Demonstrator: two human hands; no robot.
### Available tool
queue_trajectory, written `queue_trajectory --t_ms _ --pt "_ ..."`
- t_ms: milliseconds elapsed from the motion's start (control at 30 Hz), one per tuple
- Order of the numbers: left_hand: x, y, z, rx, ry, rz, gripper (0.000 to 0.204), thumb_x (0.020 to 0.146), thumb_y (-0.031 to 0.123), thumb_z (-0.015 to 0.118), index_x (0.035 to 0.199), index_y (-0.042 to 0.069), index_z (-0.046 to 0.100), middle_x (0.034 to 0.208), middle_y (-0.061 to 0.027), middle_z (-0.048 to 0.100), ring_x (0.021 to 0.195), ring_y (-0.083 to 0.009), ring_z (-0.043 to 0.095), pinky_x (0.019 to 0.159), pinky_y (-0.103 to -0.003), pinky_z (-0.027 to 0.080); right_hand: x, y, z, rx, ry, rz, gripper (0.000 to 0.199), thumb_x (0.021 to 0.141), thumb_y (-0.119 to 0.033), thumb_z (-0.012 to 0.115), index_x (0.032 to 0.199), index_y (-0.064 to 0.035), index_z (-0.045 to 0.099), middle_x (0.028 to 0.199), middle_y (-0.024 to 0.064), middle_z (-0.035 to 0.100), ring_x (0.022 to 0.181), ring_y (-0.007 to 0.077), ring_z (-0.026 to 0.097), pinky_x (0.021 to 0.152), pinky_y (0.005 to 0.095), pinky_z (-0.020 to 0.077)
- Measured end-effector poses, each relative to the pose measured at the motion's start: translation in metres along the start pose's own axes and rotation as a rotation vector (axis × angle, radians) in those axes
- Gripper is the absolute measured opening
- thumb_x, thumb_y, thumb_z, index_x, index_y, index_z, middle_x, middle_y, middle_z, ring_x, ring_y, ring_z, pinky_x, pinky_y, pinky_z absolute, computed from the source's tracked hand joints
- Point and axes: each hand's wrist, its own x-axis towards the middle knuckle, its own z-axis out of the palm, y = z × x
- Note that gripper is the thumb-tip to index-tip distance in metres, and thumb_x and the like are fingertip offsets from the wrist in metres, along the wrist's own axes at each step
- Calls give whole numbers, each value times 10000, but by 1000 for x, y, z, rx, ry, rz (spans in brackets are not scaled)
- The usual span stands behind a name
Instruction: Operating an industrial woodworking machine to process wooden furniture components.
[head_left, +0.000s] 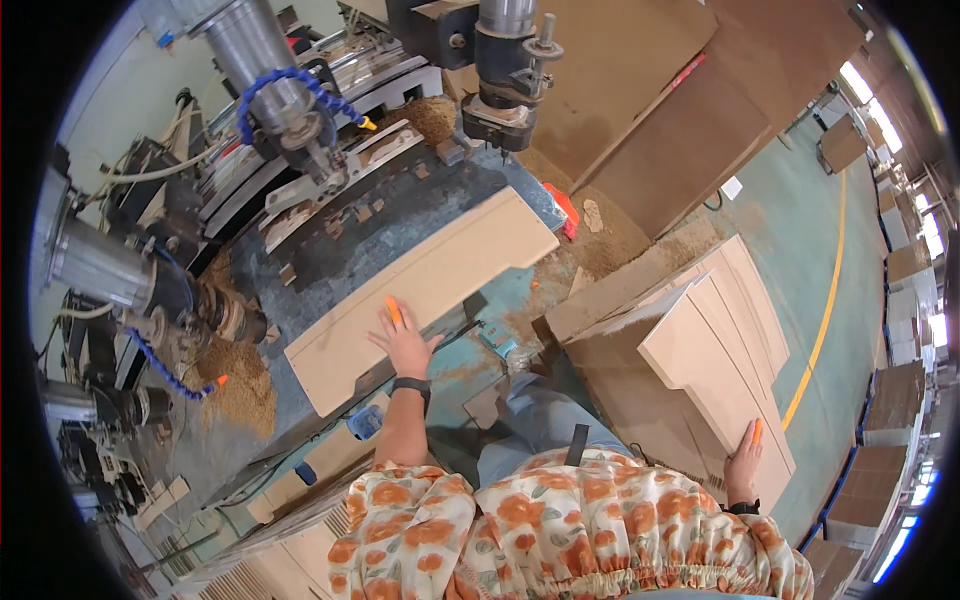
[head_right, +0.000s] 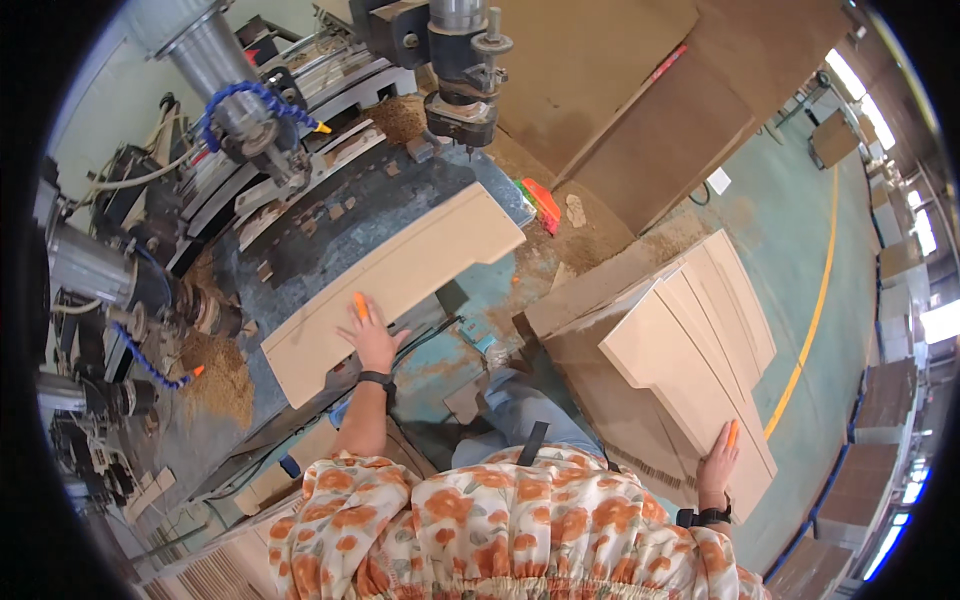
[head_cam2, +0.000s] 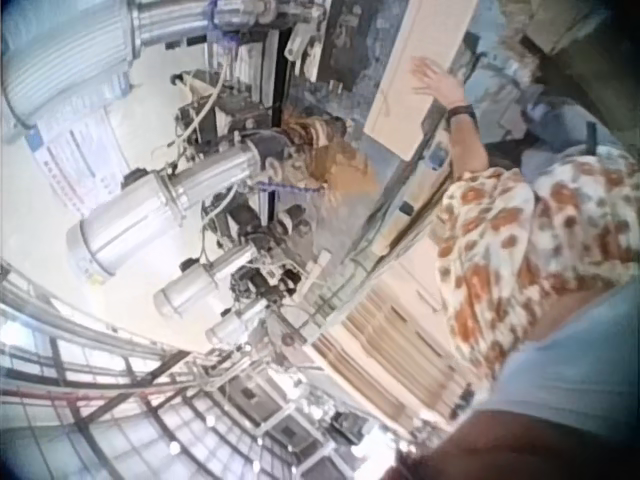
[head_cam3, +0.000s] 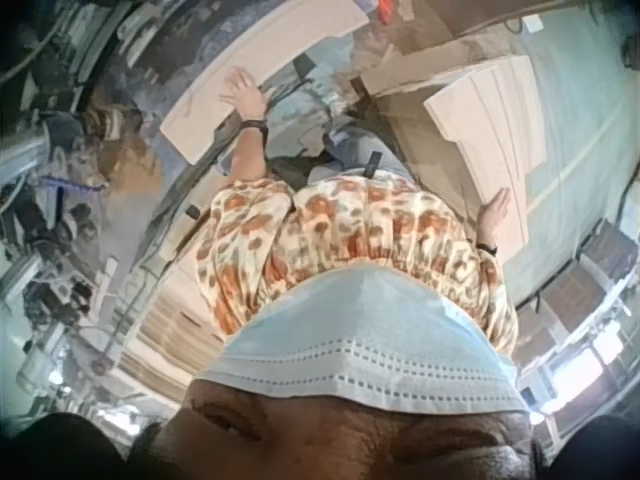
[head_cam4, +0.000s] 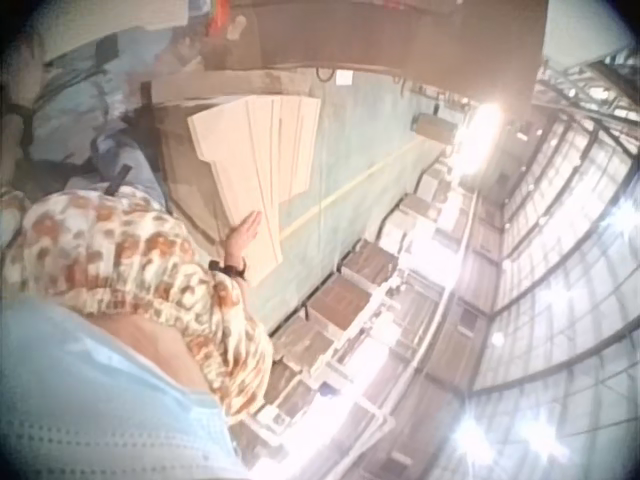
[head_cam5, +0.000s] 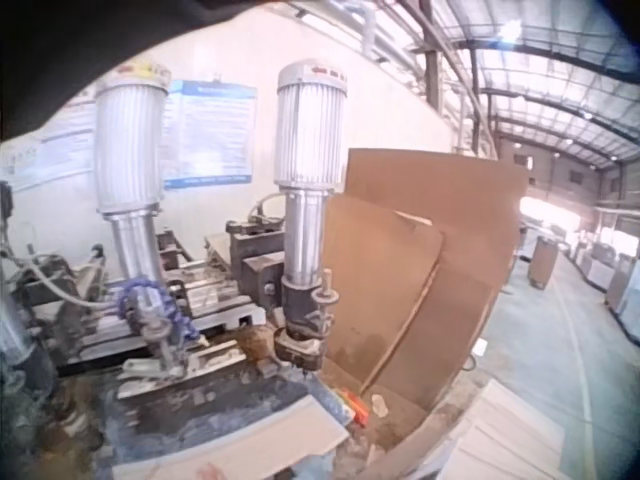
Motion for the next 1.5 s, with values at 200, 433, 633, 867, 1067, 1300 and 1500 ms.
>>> queue_trajectory --t_ms 200,433,633,867,1067,1300,1500 --pt "-45 -50 11 -21 235 158 513 793 87 527 1302 110 473 1316 -128 460 1270 -292 372 1040 -561 279 40 33 -39 297 243 -130 542 705 119 475 1222 -30 541 1156 203 593 1083 351 565 900 392 457" --pt "-106 -80 -111 -60 -95 371 231 784 76 507 992 90 607 926 -78 650 866 -241 644 725 -355 520 160 -144 -151 345 189 -555 355 814 -13 550 1148 -125 593 998 185 635 860 375 617 700 443 490" --pt "-174 -67 -188 45 -70 488 176 779 128 534 945 91 580 930 -69 642 833 -230 637 702 -344 518 271 -380 -139 277 129 -1194 392 785 -24 500 1134 -168 606 1037 153 640 832 337 635 714 419 506" --pt "-228 -76 -274 115 -69 302 241 740 122 543 974 81 577 1021 -83 625 969 -257 604 847 -364 495 272 -583 -12 470 377 -1512 359 807 -89 500 1141 -174 600 1059 92 653 902 281 635 774 392 522" --pt "-319 -98 -322 310 -62 -125 330 740 80 552 1065 74 605 1084 -93 630 1012 -265 597 885 -395 483 280 -672 20 424 279 -1649 491 773 -221 651 1239 -123 532 1229 121 556 1191 338 461 1001 430 393" --pt "-483 -127 -354 673 200 -591 402 738 -31 525 1113 82 615 1071 -102 647 1048 -283 591 908 -413 467 259 -730 28 528 149 -1582 522 760 -218 686 1251 -126 536 1277 145 518 1236 348 413 1035 415 356" --pt "-584 -148 -387 906 322 -914 596 674 -120 481 1227 95 542 1206 -89 596 1065 -278 580 870 -382 473 249 -725 29 519 43 -1537 477 826 -154 621 1288 -135 506 1311 179 481 1243 361 406 1045 393 349"
